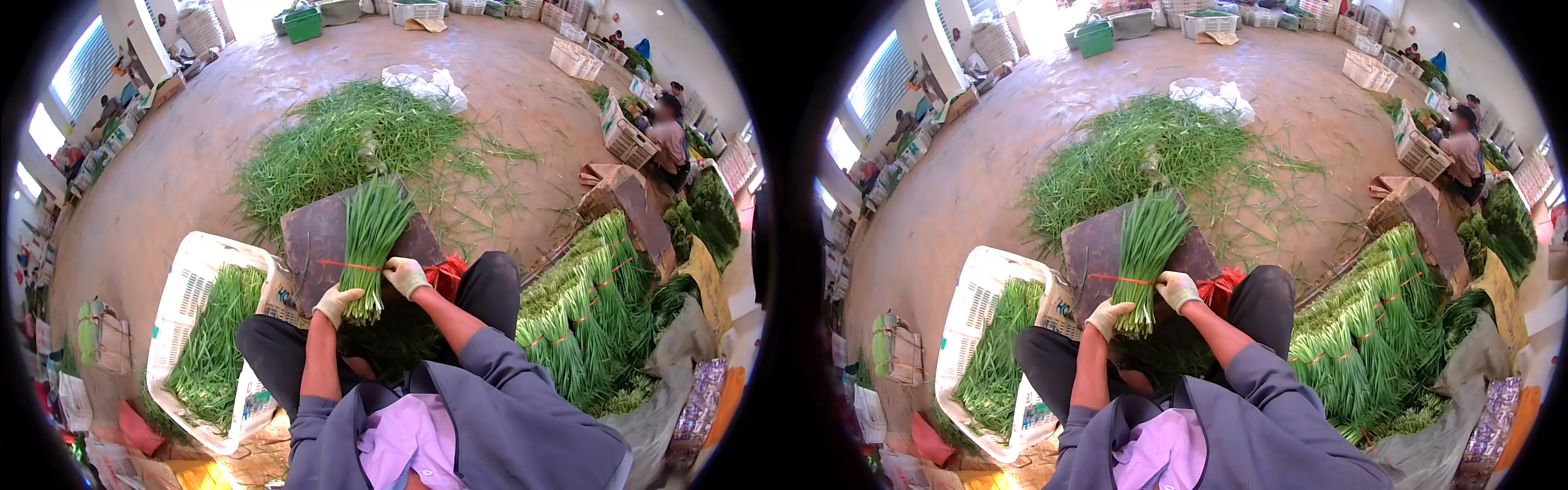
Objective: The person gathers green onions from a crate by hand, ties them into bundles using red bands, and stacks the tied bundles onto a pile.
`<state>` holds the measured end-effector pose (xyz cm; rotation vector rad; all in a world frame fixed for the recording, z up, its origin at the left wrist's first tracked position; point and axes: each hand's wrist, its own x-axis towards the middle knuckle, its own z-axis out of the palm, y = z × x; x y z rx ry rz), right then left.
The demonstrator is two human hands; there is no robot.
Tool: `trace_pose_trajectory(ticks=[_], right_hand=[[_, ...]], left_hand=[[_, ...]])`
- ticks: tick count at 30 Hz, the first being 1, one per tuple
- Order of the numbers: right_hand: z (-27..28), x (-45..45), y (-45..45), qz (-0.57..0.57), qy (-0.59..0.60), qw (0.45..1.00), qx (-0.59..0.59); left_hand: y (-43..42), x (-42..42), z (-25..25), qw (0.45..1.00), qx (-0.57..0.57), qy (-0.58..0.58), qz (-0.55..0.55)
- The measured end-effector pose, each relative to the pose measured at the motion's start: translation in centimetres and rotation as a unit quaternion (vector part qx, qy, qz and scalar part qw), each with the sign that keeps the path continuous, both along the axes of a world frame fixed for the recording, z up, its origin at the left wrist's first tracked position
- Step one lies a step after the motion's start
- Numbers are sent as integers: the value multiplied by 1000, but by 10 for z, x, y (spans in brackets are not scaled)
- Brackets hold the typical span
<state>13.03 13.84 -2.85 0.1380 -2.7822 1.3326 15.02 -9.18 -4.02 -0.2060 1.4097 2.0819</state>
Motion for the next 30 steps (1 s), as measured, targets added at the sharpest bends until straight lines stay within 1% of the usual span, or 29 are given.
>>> trace_pose_trajectory(ticks=[3,4,6,7,8,9,10,11,12,14,15,17,18,20,22,23,24,26,27,28,30], right_hand=[[10,2,5,-28,39,998,-41],[12,3,4,-24,39,998,-38],[15,5,0,-4,45,993,-108],[16,6,-2,1,4,990,-143],[18,6,-7,3,5,990,-141],[16,3,-13,20,65,989,-133],[13,-1,-17,36,125,984,-124],[10,-5,-20,58,126,984,-111],[16,-7,-25,70,167,981,-76],[28,-12,-34,113,174,976,-66],[26,-16,-36,114,178,975,-69],[21,-32,-39,162,198,965,-53],[27,-35,-40,169,208,962,-55],[43,-36,-37,112,27,987,-114],[40,-42,-32,107,116,986,-51],[37,-43,-32,85,80,991,-69],[41,-42,-33,78,49,989,-112],[31,-46,-35,68,45,988,-129],[28,-46,-39,52,2,980,-193],[37,-42,-37,38,-57,980,-186],[28,-45,-42,42,-137,942,-304]], left_hand=[[0,-6,23,994,-78,65,35],[1,-9,28,994,-75,65,40],[0,-15,33,952,-236,191,43],[0,-19,33,923,-309,226,32],[0,-19,33,923,-309,227,34],[2,-18,34,868,-432,246,3],[4,-17,36,795,-546,261,-29],[6,-17,38,793,-555,242,-59],[11,-15,45,792,-556,244,-59],[23,-5,59,736,-631,230,-79],[25,-4,60,728,-644,218,-90],[27,-2,58,713,-659,224,-87],[28,-2,60,709,-664,220,-91],[31,0,70,703,-672,206,-110],[39,1,80,663,-714,183,-134],[44,0,84,638,-735,195,-123],[51,1,88,613,-754,205,-113],[67,-3,92,609,-758,215,-91],[73,-7,87,596,-768,222,-78],[80,-8,84,584,-777,227,-65],[91,-11,79,567,-795,208,-50]])
